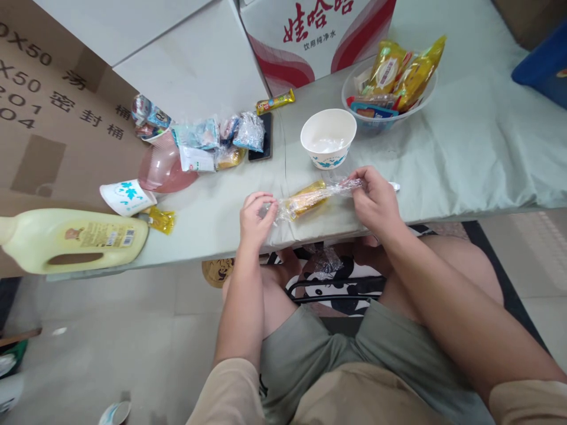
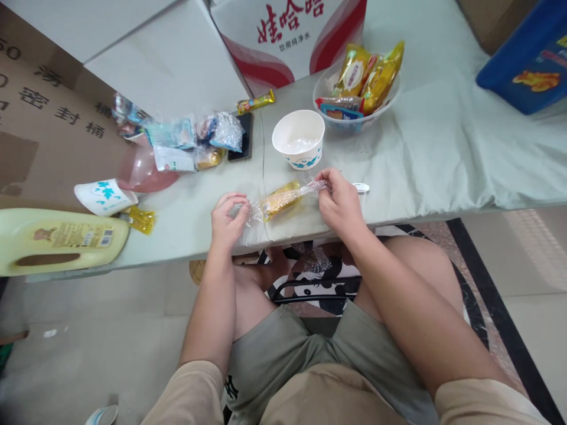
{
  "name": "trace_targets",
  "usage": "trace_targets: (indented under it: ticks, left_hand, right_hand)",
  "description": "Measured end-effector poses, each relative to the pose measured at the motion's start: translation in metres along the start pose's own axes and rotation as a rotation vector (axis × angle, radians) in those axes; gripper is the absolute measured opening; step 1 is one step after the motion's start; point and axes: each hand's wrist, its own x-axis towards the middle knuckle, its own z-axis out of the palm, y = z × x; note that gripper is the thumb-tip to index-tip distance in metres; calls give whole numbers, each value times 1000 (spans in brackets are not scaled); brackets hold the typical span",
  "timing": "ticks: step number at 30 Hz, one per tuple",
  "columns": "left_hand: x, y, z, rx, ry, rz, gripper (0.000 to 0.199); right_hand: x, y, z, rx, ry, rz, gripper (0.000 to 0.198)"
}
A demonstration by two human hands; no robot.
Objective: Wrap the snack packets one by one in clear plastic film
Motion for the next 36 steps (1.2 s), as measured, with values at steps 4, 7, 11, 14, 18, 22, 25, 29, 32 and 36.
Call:
trace_targets:
  ticks: [4, 7, 11, 14, 18, 22, 25, 29, 32, 36]
  left_hand:
    - [-1, 6, -3, 9, 233, 44, 17]
    - [-2, 10, -6, -41, 279, -28, 24]
    - [-2, 7, -13, -98, 240, -134, 42]
    - [-3, 1, -17, -244, 195, -213, 49]
    - [-1, -6, -20, -460, 178, -237, 47]
    - [0, -11, -21, -459, 207, -193, 42]
    - [-1, -11, -22, -443, 257, -139, 39]
    - [-6, -5, -25, -468, 333, -176, 37]
    - [-7, -4, -28, -510, 291, -211, 33]
    - [-6, -8, -33, -532, 278, -168, 29]
  right_hand:
    - [-1, -2, 1, 9, -5, -5, 18]
    - [-1, -1, 2, 21, -13, -26, 22]
    - [-1, 1, 1, 16, -19, -10, 23]
    - [-2, 0, 0, 33, -24, -13, 22]
    - [-2, -4, -1, 68, -28, -30, 24]
    - [-1, -5, -1, 159, -35, 4, 20]
    - [-2, -5, -2, 206, -9, 14, 17]
    - [-4, -4, -4, 203, 59, -35, 13]
    - [-5, -2, -4, 215, 106, -85, 11]
    - [-5, 0, -4, 295, 84, -111, 14]
